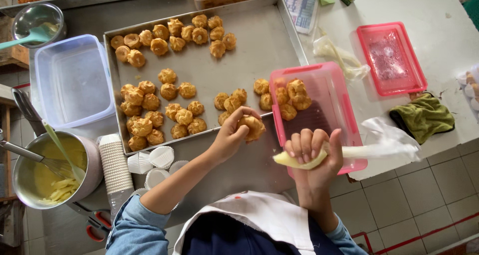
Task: The person fills small pastry shells with a yellow cream from a piping bag by hand, then places the filled pastries into a plastic container.
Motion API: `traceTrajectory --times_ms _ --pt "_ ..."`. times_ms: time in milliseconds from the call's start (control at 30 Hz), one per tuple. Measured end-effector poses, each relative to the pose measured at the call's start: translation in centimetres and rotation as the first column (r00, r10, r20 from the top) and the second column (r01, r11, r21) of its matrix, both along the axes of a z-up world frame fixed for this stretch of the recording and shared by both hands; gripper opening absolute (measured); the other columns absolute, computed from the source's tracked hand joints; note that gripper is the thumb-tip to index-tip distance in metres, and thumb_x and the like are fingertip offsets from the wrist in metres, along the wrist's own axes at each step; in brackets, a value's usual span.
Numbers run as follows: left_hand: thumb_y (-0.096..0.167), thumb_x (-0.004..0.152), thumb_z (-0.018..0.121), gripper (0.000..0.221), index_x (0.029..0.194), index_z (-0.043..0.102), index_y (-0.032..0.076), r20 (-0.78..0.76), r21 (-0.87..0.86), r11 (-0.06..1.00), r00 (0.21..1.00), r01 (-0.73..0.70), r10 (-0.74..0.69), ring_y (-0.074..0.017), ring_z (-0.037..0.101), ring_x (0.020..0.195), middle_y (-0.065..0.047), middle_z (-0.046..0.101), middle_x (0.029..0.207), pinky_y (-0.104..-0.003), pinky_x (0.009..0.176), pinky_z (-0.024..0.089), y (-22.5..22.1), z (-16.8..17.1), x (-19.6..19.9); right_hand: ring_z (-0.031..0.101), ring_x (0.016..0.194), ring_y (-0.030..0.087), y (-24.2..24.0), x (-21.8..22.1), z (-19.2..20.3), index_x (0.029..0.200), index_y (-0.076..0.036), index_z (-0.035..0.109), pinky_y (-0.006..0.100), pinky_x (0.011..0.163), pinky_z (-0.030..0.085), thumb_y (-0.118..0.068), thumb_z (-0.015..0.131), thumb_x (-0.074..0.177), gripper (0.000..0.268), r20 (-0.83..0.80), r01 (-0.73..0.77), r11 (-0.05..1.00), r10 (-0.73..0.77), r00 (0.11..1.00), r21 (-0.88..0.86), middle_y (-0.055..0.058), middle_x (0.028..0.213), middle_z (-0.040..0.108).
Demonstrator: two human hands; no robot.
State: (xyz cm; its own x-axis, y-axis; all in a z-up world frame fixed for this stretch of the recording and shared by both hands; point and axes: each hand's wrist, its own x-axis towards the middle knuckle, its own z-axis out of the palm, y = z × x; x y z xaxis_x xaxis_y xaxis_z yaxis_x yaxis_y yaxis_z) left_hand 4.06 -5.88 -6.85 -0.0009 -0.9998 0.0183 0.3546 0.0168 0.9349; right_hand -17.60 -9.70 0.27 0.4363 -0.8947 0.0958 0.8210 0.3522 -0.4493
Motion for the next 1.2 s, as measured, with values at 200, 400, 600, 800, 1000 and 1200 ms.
traceTrajectory --times_ms 200,400,600,800,1000,1200 --pt "-0.003 0.091 0.046 0.049 0.14 0.048 0.003 0.069 0.105 0.992 0.994 0.072 -0.079 -0.013 0.059 0.115 -0.009 0.058 0.127 -0.023 0.096 0.051 0.6 2.1 -2.2 0.035 0.057 0.017 0.5 3.0 -0.6 0.069 -0.011 0.04 0.033 0.065 0.038 -0.042 0.03 0.116 0.057 -0.02 0.193 0.955 -0.203 0.979 -0.225 0.003 0.063 0.037" --pt "-0.004 0.095 0.06 0.068 0.155 0.031 0.005 0.082 -0.038 0.98 0.978 0.197 -0.193 -0.0146 0.05 0.134 -0.009 0.05 0.14 -0.03 0.115 0.045 2.8 5.4 -3.9 0.039 0.052 0.017 -0.2 2.6 -1.8 0.069 -0.009 0.041 0.034 0.063 0.042 -0.036 0.03 0.119 0.058 -0.082 0.235 0.915 -0.275 0.958 -0.33 0.005 0.061 0.041" --pt "-0.003 0.096 0.066 0.062 0.151 0.038 0.002 0.345 -0.051 0.987 0.93 0.151 -0.124 -0.0157 0.062 0.122 -0.012 0.059 0.133 -0.031 0.105 0.055 3.8 6.7 -4.4 0.048 0.048 0.021 0.7 2.7 -2.5 0.066 -0.008 0.044 0.035 0.058 0.048 -0.04 0.027 0.118 0.063 -0.15 0.267 0.794 -0.407 0.901 -0.547 0.01 0.056 0.049" --pt "-0.006 0.092 0.063 0.065 0.152 0.037 0.002 0.323 -0.003 0.988 0.935 0.154 -0.145 -0.0178 0.061 0.124 -0.013 0.057 0.133 -0.032 0.104 0.055 4.0 7.0 -4.5 0.046 0.045 0.019 0.5 2.4 -3.7 0.064 -0.009 0.045 0.033 0.056 0.046 -0.045 0.024 0.117 0.067 -0.102 0.241 0.827 -0.335 0.937 -0.509 0.008 0.054 0.049" --pt "-0.006 0.094 0.064 0.063 0.15 0.038 0.002 0.339 -0.03 0.987 0.93 0.159 -0.14 -0.0187 0.059 0.128 -0.013 0.055 0.138 -0.032 0.109 0.055 4.0 7.4 -4.4 0.041 0.043 0.017 0.4 2.2 -4.4 0.063 -0.011 0.044 0.031 0.053 0.041 -0.048 0.023 0.117 0.069 -0.09 0.238 0.867 -0.306 0.948 -0.437 0.006 0.053 0.046" --pt "-0.004 0.093 0.064 0.06 0.149 0.042 0.003 0.267 -0.029 0.984 0.95 0.178 -0.164 -0.0207 0.058 0.13 -0.013 0.057 0.137 -0.034 0.111 0.051 2.7 3.4 -3.0 0.032 0.043 0.013 -1.5 1.9 -3.7 0.062 -0.012 0.04 0.028 0.049 0.035 -0.045 0.026 0.119 0.067 0.068 0.102 0.988 -0.095 0.993 -0.112 0.001 0.051 0.036"
